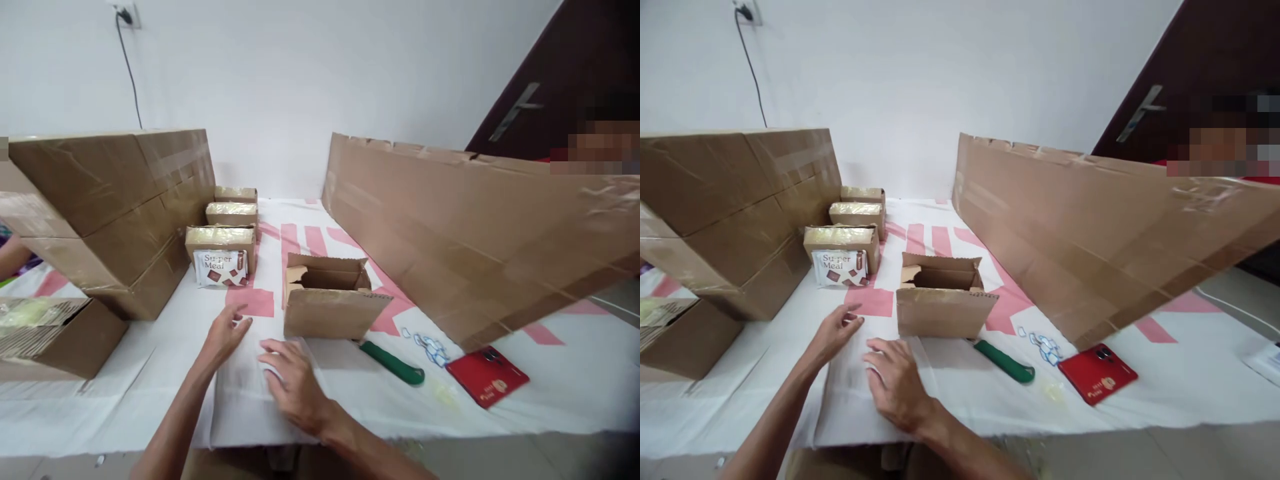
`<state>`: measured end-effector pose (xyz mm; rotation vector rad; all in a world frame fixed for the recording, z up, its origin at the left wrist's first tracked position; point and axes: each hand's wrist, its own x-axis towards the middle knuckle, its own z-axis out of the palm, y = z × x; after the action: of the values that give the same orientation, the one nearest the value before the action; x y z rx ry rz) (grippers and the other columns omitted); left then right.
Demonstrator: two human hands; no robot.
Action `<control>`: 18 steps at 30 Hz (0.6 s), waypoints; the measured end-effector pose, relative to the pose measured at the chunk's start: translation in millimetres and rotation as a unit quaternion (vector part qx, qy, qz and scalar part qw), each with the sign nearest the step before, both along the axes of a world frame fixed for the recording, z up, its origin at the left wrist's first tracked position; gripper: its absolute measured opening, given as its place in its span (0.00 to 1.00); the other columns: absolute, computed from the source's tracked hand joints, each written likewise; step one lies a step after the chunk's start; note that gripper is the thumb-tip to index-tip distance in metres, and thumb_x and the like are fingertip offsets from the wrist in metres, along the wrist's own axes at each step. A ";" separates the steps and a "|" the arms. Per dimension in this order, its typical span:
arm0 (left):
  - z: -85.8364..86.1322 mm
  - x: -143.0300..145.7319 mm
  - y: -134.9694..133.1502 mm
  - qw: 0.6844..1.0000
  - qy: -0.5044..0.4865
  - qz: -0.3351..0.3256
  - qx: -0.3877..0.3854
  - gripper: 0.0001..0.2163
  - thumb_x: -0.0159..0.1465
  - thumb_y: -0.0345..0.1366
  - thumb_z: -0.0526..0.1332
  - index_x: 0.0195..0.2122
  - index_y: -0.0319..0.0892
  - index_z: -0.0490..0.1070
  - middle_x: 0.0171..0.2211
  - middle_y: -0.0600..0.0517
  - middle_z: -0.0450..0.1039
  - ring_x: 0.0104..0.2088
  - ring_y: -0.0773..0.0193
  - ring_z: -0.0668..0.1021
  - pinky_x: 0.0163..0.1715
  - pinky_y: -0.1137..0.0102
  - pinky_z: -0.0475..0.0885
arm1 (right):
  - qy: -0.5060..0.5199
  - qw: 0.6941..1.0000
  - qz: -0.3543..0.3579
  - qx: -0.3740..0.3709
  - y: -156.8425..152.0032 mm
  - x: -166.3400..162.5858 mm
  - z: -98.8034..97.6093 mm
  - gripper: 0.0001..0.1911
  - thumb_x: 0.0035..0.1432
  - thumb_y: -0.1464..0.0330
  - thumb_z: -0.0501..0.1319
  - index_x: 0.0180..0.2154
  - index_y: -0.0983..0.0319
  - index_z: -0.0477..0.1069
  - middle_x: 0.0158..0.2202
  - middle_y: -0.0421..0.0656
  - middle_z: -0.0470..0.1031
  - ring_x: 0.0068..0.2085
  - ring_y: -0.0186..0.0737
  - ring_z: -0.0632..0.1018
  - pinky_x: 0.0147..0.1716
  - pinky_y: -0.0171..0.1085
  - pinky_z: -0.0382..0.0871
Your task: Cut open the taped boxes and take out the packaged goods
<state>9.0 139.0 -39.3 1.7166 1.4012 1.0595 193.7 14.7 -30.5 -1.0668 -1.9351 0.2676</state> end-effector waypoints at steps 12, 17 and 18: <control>39.4 96.4 -25.0 0.986 -0.147 -0.075 -0.024 0.42 0.53 0.52 0.73 0.68 0.47 0.63 0.70 0.38 0.59 0.68 0.40 0.66 0.59 0.51 0.71 | 0.170 0.957 -0.189 -0.142 27.2 227.3 41.0 0.54 0.48 0.40 0.70 0.69 0.56 0.59 0.72 0.55 0.61 0.70 0.61 0.65 0.64 0.59 0.65; 37.5 108.3 -34.3 0.968 -0.232 -0.090 -0.028 0.34 0.59 0.49 0.69 0.64 0.44 0.66 0.58 0.40 0.75 0.56 0.48 0.78 0.52 0.58 0.75 | 0.227 0.943 -0.152 -0.192 43.5 197.6 22.5 0.44 0.57 0.39 0.62 0.66 0.57 0.63 0.61 0.53 0.74 0.61 0.57 0.76 0.60 0.57 0.71; 35.5 104.5 -40.1 0.968 -0.238 -0.080 -0.020 0.33 0.60 0.49 0.69 0.64 0.44 0.66 0.58 0.40 0.76 0.56 0.49 0.79 0.52 0.59 0.76 | 0.210 0.947 -0.165 -0.177 41.2 189.8 21.2 0.43 0.58 0.40 0.61 0.66 0.57 0.64 0.61 0.53 0.74 0.61 0.58 0.76 0.60 0.57 0.71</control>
<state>113.5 98.9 -3.8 1.3962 0.9576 1.2398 383.5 55.9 -9.3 -1.4152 -1.3293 0.6157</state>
